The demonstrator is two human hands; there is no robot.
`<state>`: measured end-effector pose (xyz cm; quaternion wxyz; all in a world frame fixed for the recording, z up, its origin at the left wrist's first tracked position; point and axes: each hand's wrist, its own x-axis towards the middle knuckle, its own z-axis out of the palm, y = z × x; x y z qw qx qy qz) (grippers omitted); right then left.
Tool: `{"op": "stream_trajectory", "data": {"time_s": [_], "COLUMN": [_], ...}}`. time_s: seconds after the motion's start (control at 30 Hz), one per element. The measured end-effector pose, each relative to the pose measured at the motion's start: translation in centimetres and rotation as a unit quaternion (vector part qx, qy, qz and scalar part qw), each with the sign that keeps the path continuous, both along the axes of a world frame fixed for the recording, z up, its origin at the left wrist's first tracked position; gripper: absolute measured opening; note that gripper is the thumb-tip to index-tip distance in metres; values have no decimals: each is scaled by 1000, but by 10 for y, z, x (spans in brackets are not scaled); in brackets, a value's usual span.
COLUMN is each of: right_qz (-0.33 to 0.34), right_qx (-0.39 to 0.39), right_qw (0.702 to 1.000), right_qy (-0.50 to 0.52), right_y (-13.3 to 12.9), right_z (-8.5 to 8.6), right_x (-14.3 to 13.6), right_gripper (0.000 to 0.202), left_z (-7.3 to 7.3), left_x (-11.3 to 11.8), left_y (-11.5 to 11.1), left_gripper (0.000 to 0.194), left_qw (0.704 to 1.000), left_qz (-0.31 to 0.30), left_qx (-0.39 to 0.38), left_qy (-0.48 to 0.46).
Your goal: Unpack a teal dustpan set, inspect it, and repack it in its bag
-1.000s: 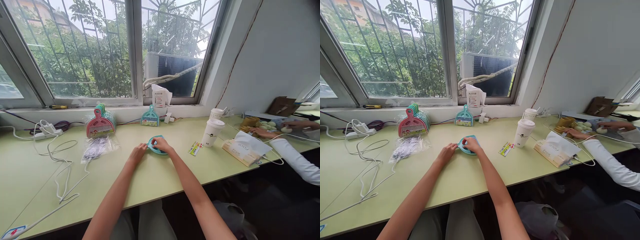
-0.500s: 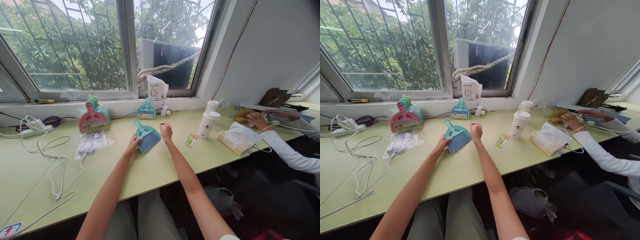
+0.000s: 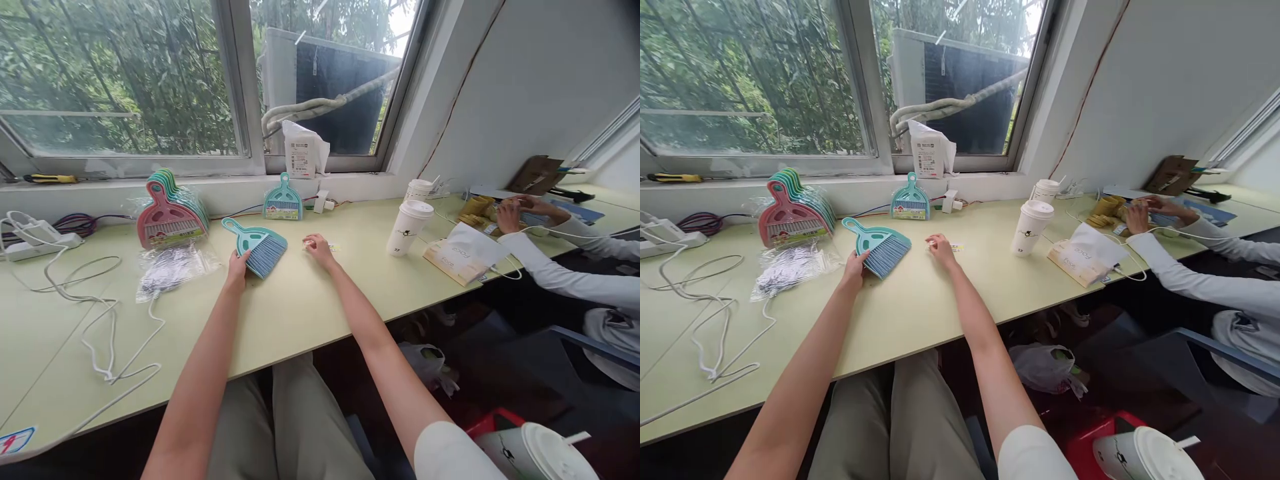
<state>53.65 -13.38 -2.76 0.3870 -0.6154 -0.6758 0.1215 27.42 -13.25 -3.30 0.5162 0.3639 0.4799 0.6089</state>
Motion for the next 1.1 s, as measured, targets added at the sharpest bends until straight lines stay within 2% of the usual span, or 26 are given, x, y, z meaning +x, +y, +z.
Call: {"op": "stream_trajectory", "data": {"time_s": [0.03,0.1,0.2,0.3,0.4,0.47,0.57,0.63,0.7,0.8,0.87,0.97,1.1], "right_qz": [-3,-70,-152,-124,-96,-109,-143,-128,-82,-31,-7,29,42], "right_qx": [18,37,-10,-82,-82,-67,-20,19,29,-24,-55,-76,-105], "right_qw": [1000,997,987,983,988,991,989,990,996,998,994,988,984], "right_qy": [-5,-12,-53,-108,-92,-49,38,61,30,-43,-92,-134,-139], "right_y": [-2,-6,-9,-9,-6,-4,-4,-9,-16,-29,-37,-45,-48], "right_z": [2,4,2,-7,-13,-8,10,19,22,12,4,0,5], "right_x": [-10,-24,-32,-31,-27,-26,-32,-46,-67,-100,-114,-121,-120], "right_gripper": [37,37,33,36,29,30,43,49,49,49,53,57,56], "left_z": [0,0,-1,-1,1,1,1,1,0,-1,0,3,6], "left_x": [-1,-5,-9,-10,-9,-8,-2,4,11,20,21,17,11], "left_y": [0,-1,-3,-4,-4,-1,1,-1,-8,-19,-24,-26,-23], "left_gripper": [21,22,23,23,18,17,22,25,26,27,30,34,40], "left_qw": [1000,1000,1000,1000,1000,999,998,998,996,992,991,990,985], "left_qz": [3,11,19,22,23,12,-24,-45,-65,-96,-96,-94,-140], "left_qx": [6,9,-1,-3,-14,-33,-49,-42,-30,-19,-7,2,7], "left_qy": [2,5,6,7,13,16,9,-11,-43,-84,-93,-102,-100]}}
